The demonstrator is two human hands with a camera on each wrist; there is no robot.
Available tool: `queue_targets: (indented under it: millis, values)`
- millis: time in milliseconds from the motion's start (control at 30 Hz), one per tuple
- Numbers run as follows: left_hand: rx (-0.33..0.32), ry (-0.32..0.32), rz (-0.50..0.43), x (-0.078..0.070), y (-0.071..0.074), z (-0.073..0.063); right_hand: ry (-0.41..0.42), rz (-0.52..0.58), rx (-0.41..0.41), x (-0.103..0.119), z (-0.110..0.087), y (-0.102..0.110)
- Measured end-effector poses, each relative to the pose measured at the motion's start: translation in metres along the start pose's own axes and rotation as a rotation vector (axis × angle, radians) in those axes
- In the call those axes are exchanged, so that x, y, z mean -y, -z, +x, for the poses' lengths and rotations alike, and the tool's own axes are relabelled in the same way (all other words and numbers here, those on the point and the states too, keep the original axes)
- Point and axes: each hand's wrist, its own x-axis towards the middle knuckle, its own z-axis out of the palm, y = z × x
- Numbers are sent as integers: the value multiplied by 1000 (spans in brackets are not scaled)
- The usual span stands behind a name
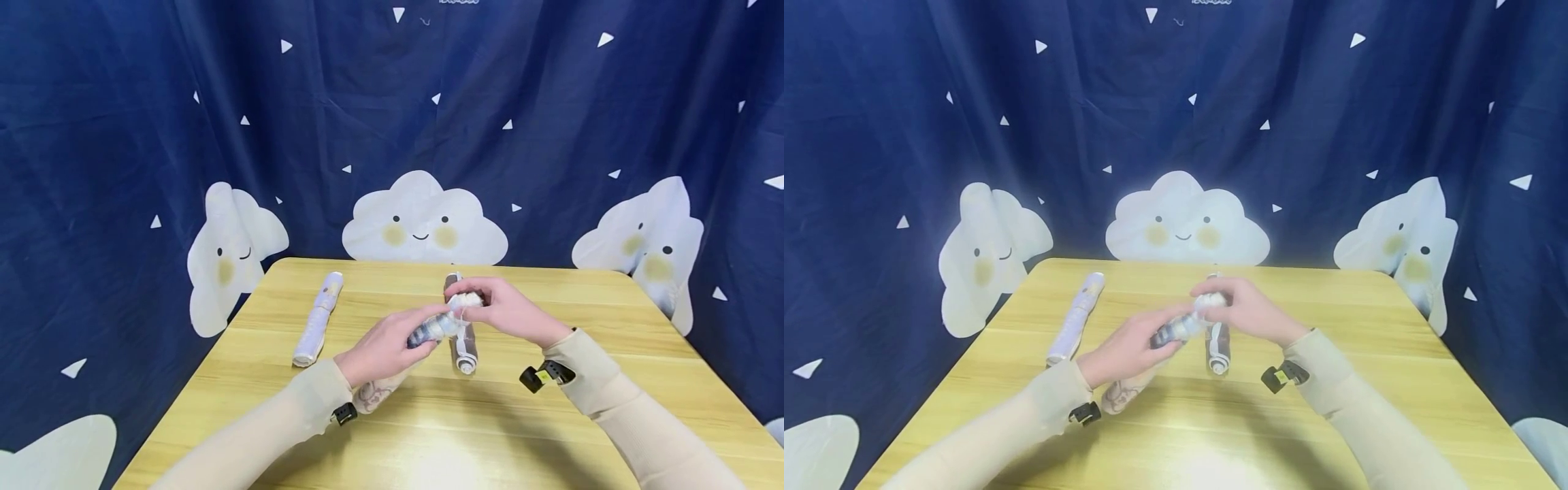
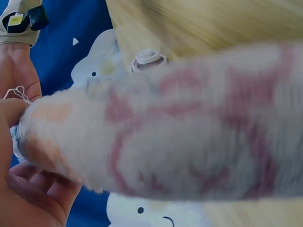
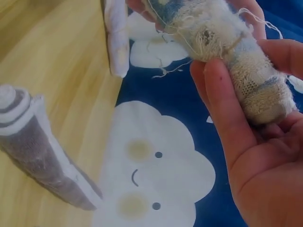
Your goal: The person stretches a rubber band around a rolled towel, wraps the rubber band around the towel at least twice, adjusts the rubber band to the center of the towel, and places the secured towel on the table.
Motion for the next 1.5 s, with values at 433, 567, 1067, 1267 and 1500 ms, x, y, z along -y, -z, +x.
queue_targets:
  millis: [433,567,1067,1267,1500]
  values:
    - [50,-31,15,-10,3,3,-129,-13,-109,1,-4,-13]
    - [76,-23,12,-10,2,2,-156,-32,-118,4,-4,-17]
    - [71,-50,-38,0,-8,-4,-212,91,-142,-3,2,-21]
    - [126,84,-259,10,-7,-7,-91,84,37,-6,-3,-13]
    - [148,150,-371,10,-4,-4,-48,116,131,-16,-5,-6]
